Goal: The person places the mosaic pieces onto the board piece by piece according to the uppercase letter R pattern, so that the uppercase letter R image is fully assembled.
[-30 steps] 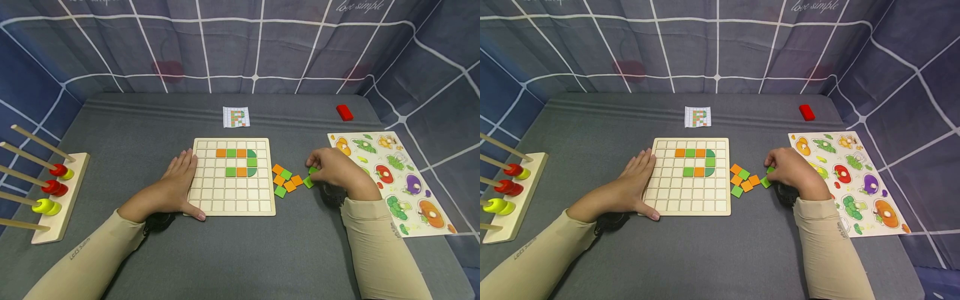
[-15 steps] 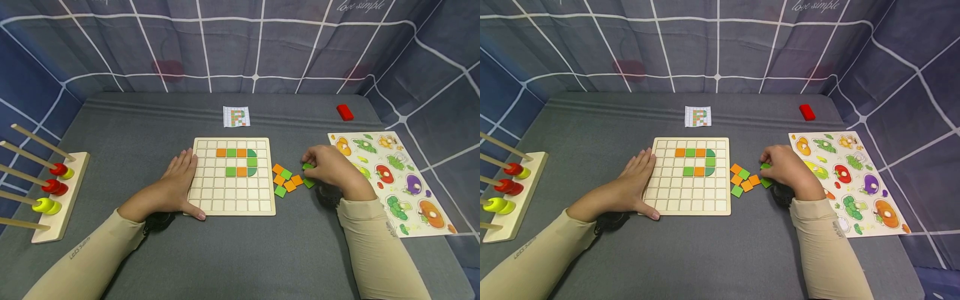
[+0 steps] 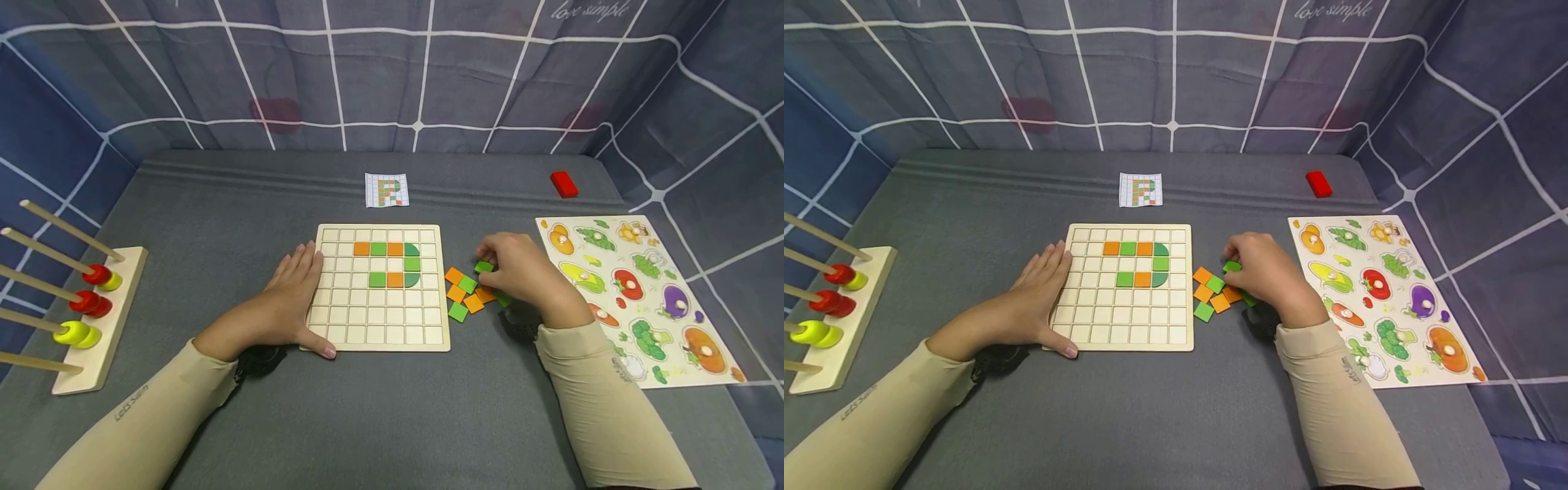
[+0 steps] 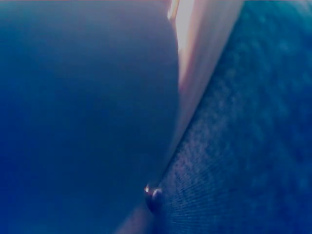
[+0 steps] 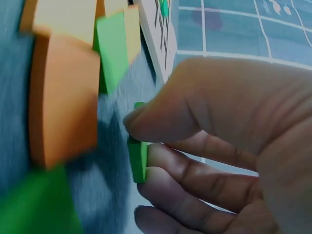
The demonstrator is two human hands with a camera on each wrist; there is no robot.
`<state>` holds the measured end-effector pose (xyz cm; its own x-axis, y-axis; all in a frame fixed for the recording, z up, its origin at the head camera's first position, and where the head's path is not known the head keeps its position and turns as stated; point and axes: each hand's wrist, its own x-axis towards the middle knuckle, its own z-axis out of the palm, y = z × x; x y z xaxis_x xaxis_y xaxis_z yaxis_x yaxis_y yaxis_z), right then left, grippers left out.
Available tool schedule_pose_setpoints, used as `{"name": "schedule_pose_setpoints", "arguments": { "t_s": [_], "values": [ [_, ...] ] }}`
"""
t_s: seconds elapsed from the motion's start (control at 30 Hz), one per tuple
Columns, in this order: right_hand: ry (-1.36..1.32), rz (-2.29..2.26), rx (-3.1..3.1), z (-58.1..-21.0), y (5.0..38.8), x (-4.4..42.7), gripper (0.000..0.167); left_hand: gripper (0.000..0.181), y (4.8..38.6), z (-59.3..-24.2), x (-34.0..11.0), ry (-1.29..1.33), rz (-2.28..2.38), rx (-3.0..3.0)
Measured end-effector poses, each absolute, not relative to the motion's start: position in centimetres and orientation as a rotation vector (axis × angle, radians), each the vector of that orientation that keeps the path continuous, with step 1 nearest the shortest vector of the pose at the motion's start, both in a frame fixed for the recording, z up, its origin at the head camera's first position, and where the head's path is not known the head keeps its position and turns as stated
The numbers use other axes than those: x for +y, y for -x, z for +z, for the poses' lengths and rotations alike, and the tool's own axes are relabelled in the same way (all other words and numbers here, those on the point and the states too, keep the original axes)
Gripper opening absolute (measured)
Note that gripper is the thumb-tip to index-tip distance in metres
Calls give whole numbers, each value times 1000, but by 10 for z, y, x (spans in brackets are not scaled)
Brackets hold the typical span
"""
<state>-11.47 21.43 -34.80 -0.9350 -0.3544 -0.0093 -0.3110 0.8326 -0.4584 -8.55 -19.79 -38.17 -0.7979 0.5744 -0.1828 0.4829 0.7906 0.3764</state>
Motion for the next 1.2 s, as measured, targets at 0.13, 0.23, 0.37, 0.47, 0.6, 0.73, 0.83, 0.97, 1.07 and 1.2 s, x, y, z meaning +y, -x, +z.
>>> {"name": "schedule_pose_setpoints", "arguments": {
  "t_s": [0.13, 0.23, 0.37, 0.47, 0.6, 0.73, 0.83, 0.97, 1.07, 1.2],
  "values": [
    [553, -727, 2915, -350, 116, 201, 25, 171, 86, -382, -198, -812, 432, 2695],
    [582, -731, 2915, -351, 116, 193, 25, 170, 85, -381, -198, -818, 435, 2695],
    [601, -726, 2911, -352, 117, 182, 26, 169, 85, -380, -198, -820, 447, 2691],
    [629, -736, 2910, -351, 119, 174, 25, 169, 85, -379, -199, -816, 447, 2688],
    [689, -757, 2911, -350, 121, 161, 25, 169, 85, -379, -199, -818, 443, 2689],
    [752, -777, 2896, -350, 124, 149, 27, 170, 85, -381, -199, -816, 434, 2692],
    [802, -794, 2888, -351, 126, 141, 27, 171, 86, -381, -199, -817, 431, 2695],
    [855, -808, 2880, -351, 129, 128, 26, 170, 86, -381, -199, -822, 444, 2694],
    [889, -808, 2867, -351, 130, 119, 25, 170, 86, -381, -199, -820, 434, 2691],
    [933, -798, 2857, -351, 132, 108, 24, 170, 86, -380, -199, -814, 427, 2689]
  ]
}}
